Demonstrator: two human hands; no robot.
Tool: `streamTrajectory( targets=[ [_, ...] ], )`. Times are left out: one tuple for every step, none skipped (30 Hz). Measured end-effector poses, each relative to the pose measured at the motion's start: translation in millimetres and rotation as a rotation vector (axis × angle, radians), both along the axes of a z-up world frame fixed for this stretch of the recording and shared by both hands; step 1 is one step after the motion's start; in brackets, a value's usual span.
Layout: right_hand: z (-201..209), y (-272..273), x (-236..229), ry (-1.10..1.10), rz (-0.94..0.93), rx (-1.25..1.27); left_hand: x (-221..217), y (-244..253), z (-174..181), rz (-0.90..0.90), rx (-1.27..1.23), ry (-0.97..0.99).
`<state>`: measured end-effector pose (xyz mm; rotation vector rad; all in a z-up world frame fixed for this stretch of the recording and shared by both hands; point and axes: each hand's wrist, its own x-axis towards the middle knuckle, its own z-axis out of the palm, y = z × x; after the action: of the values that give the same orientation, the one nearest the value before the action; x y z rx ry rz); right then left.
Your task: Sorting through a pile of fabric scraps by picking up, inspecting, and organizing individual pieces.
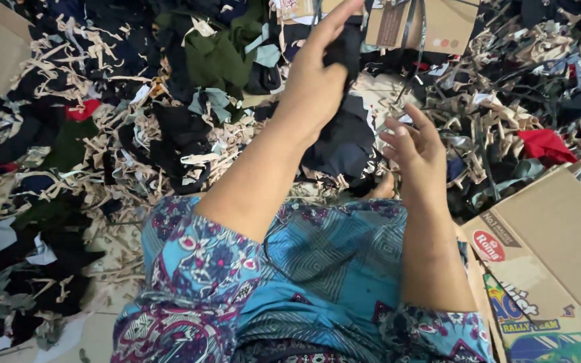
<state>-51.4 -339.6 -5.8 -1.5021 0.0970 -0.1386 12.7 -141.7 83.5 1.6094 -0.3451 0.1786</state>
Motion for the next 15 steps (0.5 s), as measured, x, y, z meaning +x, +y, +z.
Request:
streamTrajectory(
  targets=[
    [-4, -2, 0, 0.003, -0.002, 0.002, 8, -6, -3, -0.002, 0.002, 0.003],
    [-7, -4, 1, 0.046, -0.041, 0.066, 17, -12, -6, -0.004, -0.038, 0.037],
    [-11, -6, 3, 0.090, -0.079, 0.130, 26, -18, -8, -0.006, -0.077, 0.070],
    [-14, -9, 5, 0.088, -0.082, 0.130, 34, -22, -13, -0.008, -0.077, 0.069],
    [-18, -11, 7, 0.157, -0.139, 0.202, 42, -26, -18, -0.042, -0.195, 0.050],
    [-21, -13, 10, 0.226, -0.195, 0.273, 50, -30, -24, -0.076, -0.312, 0.031],
    [-25, -14, 13, 0.225, -0.196, 0.274, 58, -32, -28, -0.078, -0.312, 0.030],
    [-29, -17, 16, 0.262, -0.221, 0.289, 65, -34, -33, -0.038, -0.429, 0.111],
    [-33, -19, 19, 0.299, -0.246, 0.305, 72, -36, -37, 0.003, -0.546, 0.193],
    [-42, -22, 22, 0.300, -0.246, 0.303, 74, -32, -46, 0.004, -0.547, 0.195],
    [-51, -24, 26, 0.311, -0.249, 0.316, 76, -27, -56, -0.070, -0.666, 0.118],
    [-59, -27, 31, 0.318, -0.254, 0.332, 80, -24, -64, -0.148, -0.781, 0.038],
    [-69, -30, 38, 0.317, -0.256, 0.334, 84, -17, -82, -0.151, -0.780, 0.038],
    [-80, -32, 42, 0.315, -0.259, 0.379, 88, -11, -101, -0.117, -0.870, 0.190],
    [-91, -34, 47, 0.313, -0.262, 0.424, 91, -4, -121, -0.082, -0.957, 0.345]
  ],
)
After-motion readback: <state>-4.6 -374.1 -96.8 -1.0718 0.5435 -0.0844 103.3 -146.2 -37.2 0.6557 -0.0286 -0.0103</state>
